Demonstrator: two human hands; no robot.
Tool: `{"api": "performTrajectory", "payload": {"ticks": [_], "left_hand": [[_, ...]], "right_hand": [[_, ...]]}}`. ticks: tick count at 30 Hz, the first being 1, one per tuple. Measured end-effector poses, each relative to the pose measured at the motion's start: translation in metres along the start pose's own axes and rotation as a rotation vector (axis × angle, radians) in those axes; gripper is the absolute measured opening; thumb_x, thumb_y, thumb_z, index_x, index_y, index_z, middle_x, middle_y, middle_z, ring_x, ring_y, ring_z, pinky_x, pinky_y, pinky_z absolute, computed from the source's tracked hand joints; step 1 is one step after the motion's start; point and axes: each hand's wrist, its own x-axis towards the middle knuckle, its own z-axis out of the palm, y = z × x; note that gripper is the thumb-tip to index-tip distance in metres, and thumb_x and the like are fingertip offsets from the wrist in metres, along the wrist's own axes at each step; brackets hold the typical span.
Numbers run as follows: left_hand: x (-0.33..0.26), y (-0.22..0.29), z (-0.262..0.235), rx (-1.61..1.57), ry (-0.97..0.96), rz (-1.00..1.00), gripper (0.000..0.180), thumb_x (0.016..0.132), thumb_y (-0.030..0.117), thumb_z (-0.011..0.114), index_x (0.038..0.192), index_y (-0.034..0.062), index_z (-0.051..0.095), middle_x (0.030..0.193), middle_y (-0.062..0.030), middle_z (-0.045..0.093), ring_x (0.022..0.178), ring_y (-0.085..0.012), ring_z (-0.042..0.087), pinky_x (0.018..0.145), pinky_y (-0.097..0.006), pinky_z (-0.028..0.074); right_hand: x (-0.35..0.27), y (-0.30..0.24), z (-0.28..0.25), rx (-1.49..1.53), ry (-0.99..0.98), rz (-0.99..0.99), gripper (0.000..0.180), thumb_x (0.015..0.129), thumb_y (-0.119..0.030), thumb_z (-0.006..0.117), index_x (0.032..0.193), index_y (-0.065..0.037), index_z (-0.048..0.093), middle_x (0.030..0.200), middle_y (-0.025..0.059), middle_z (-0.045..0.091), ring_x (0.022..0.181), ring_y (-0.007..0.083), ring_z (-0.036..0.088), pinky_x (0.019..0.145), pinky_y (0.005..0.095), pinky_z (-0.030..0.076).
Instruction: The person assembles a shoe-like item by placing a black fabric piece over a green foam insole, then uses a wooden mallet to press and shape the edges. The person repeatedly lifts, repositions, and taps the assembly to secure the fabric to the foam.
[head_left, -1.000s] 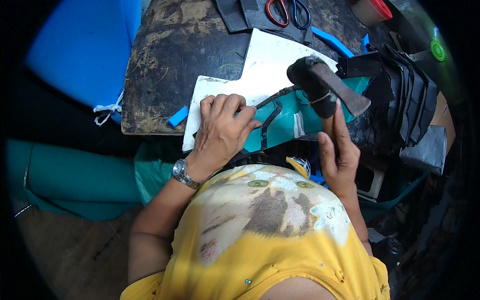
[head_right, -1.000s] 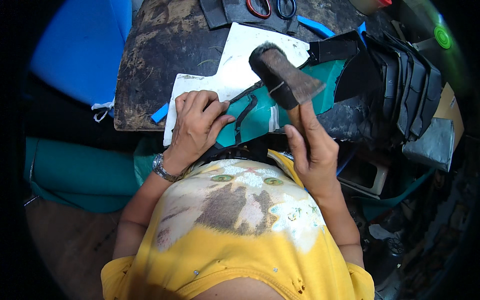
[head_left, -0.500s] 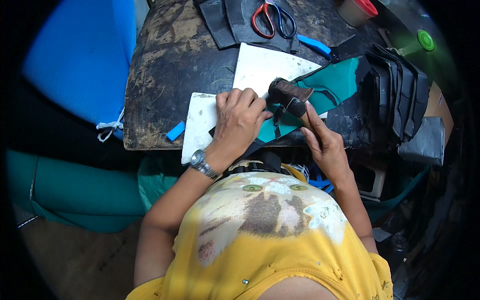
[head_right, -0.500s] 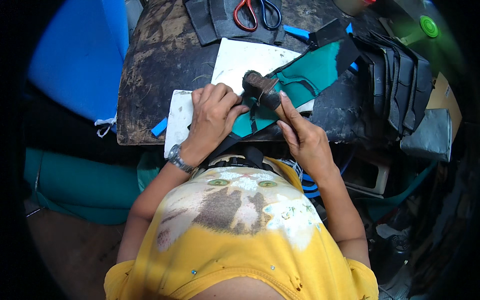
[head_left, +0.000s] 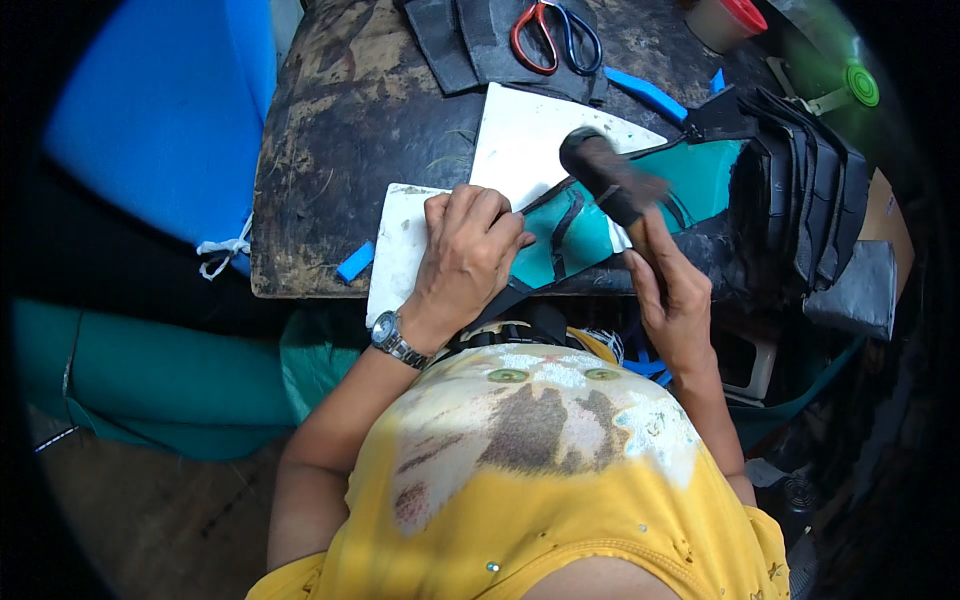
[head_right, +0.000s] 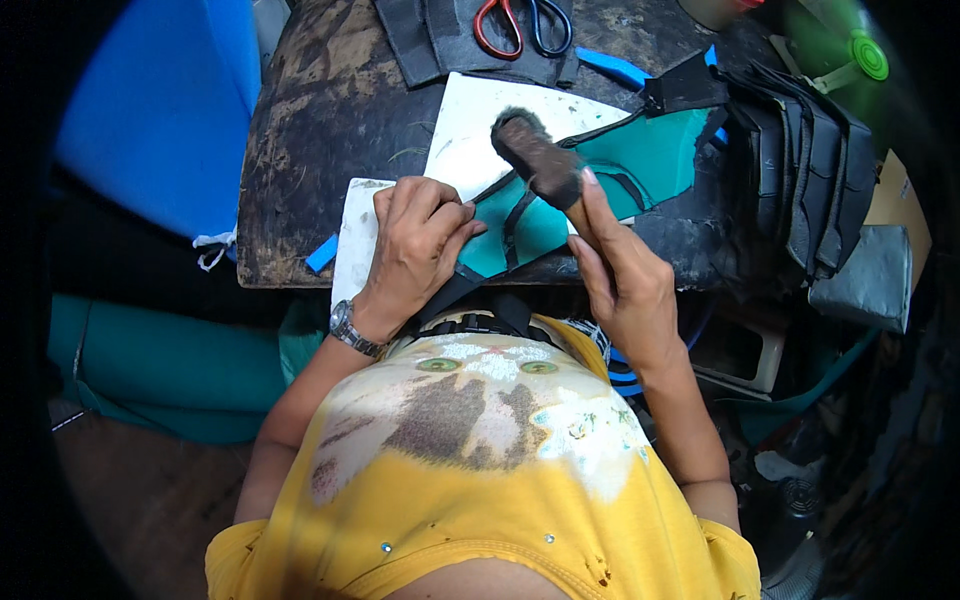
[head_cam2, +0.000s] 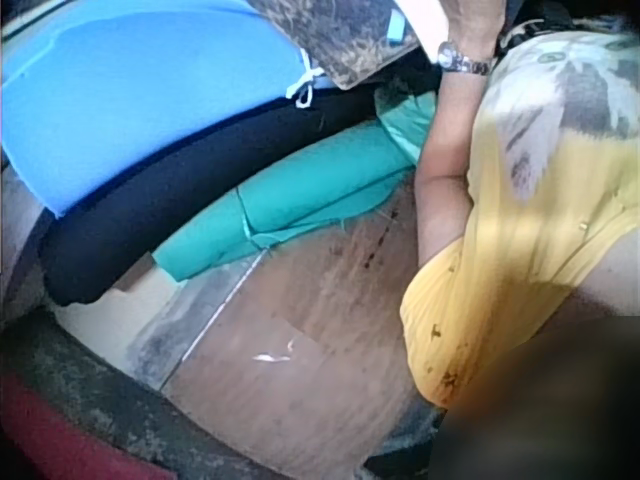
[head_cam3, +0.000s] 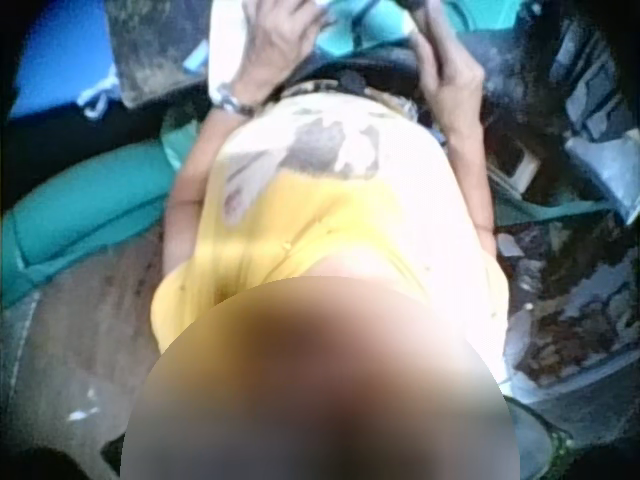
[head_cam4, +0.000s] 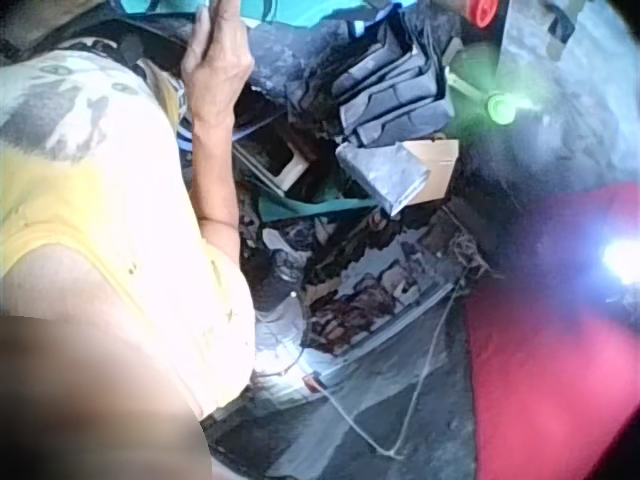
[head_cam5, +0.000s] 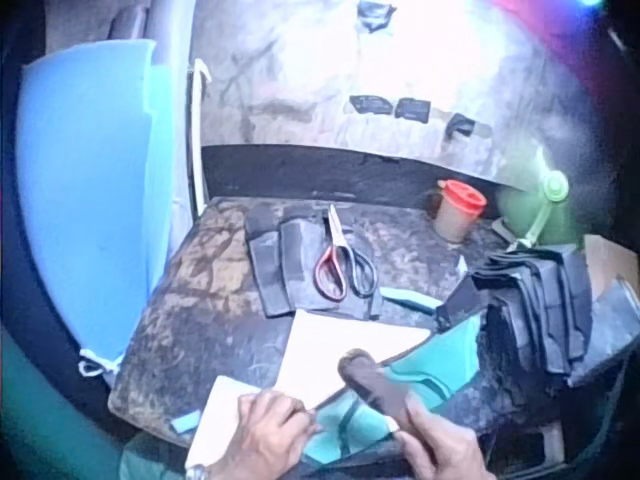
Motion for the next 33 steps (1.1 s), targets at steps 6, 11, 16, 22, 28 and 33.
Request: {"api": "performTrajectory", "payload": {"ticks": [6,11,16,22,28,33], "left_hand": [[-0.001,-0.001,-0.014,-0.1,-0.074,-0.162,0.029,0.081,0.015,0.079,0.105,0.0016,0.071,0.101,-0.0112,0.059,0.1,-0.0294,0.054,0.09,-0.041,0.043],[-0.007,-0.003,-0.018,-0.132,-0.076,-0.198,0.027,0.082,0.015,0.079,0.102,-0.0012,0.07,0.106,-0.0128,0.057,0.101,-0.0305,0.053,0.09,-0.041,0.045],[-0.008,-0.006,-0.015,-0.09,-0.078,-0.148,0.022,0.082,0.015,0.078,0.096,0.0006,0.069,0.105,-0.0119,0.056,0.102,-0.0301,0.052,0.089,-0.041,0.044],[-0.01,-0.006,-0.014,-0.106,-0.052,-0.167,0.026,0.08,0.015,0.08,0.098,0.002,0.067,0.106,-0.0113,0.056,0.102,-0.0297,0.053,0.089,-0.042,0.043],[-0.011,-0.009,-0.014,-0.113,-0.038,-0.17,0.036,0.076,0.012,0.084,0.104,-0.0017,0.066,0.107,-0.0135,0.057,0.101,-0.0318,0.055,0.087,-0.042,0.046],[-0.012,-0.008,-0.013,-0.118,-0.024,-0.219,0.064,0.077,0.015,0.085,0.129,0.001,0.052,0.109,-0.0141,0.057,0.102,-0.0314,0.056,0.09,-0.043,0.046]], "right_hand": [[0.003,-0.003,-0.004,0.044,-0.171,0.131,0.062,0.092,-0.006,0.07,0.15,-0.019,0.05,0.11,0.0249,0.07,0.094,0.0416,0.07,0.078,0.0417,0.057],[0.005,-0.007,-0.004,0.045,-0.035,0.081,0.058,0.093,-0.01,0.07,0.148,-0.019,0.053,0.107,0.0235,0.071,0.088,0.0397,0.07,0.076,0.0414,0.057],[0.005,-0.014,-0.002,0.036,-0.154,0.08,0.06,0.092,-0.007,0.071,0.148,-0.015,0.052,0.104,0.0222,0.071,0.082,0.0344,0.072,0.075,0.0396,0.057],[0.004,-0.012,0.003,0.058,-0.233,0.006,0.06,0.092,-0.004,0.07,0.148,-0.012,0.052,0.105,0.0231,0.071,0.082,0.0318,0.073,0.077,0.038,0.057],[0.004,-0.014,0.005,0.114,-0.057,0.013,0.059,0.093,-0.009,0.07,0.148,-0.016,0.052,0.099,0.0222,0.071,0.08,0.0355,0.071,0.075,0.0397,0.057],[0.011,-0.02,0.001,0.058,-0.157,0.055,0.06,0.093,-0.009,0.07,0.149,-0.017,0.051,0.098,0.0239,0.07,0.079,0.0378,0.07,0.074,0.0404,0.056]]}}
